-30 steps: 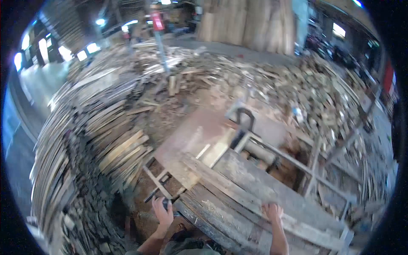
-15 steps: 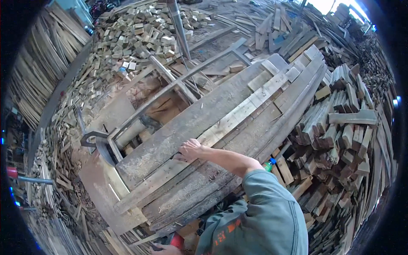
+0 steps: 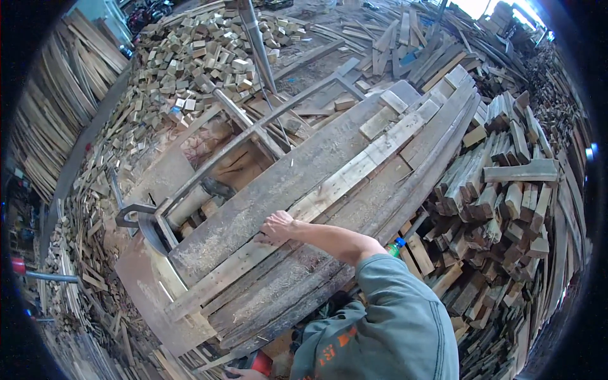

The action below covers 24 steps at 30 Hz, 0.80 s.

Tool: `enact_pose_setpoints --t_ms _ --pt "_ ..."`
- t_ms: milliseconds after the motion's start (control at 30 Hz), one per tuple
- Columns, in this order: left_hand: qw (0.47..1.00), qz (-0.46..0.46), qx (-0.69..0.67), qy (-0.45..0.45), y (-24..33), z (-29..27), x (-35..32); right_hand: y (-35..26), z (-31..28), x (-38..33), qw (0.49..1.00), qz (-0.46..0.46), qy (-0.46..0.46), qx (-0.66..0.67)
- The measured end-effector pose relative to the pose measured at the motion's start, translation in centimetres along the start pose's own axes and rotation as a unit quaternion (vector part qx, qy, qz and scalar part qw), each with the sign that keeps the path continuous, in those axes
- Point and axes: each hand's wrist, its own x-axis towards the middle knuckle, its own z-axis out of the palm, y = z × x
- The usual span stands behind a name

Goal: Move wooden planks from a large stack onto an industrial processing machine.

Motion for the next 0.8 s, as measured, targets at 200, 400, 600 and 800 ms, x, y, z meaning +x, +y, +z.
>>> enact_pose_setpoints --t_ms 200,400,600,800 --pt "0.999 -0.026 -0.019 -0.038 1.8 -0.6 0.5 -0.4 1.8 2.0 0.999 -0.023 -0.031 -0.012" --pt "0.999 -0.024 -0.016 -0.028 -0.2 0.4 0.0 0.4 2.7 2.1 1.0 -0.018 0.005 -0.021" --pt "0.999 0.002 0.034 -0.009 -2.2 1.1 -0.4 -1.4 -1.7 -0.5 1.0 0.0 -0.026 -0.003" --pt "0.999 -0.031 -0.009 -0.025 -3.7 1.1 -0.8 -1.5 -0.1 1.1 0.997 -0.003 -0.039 -0.06"
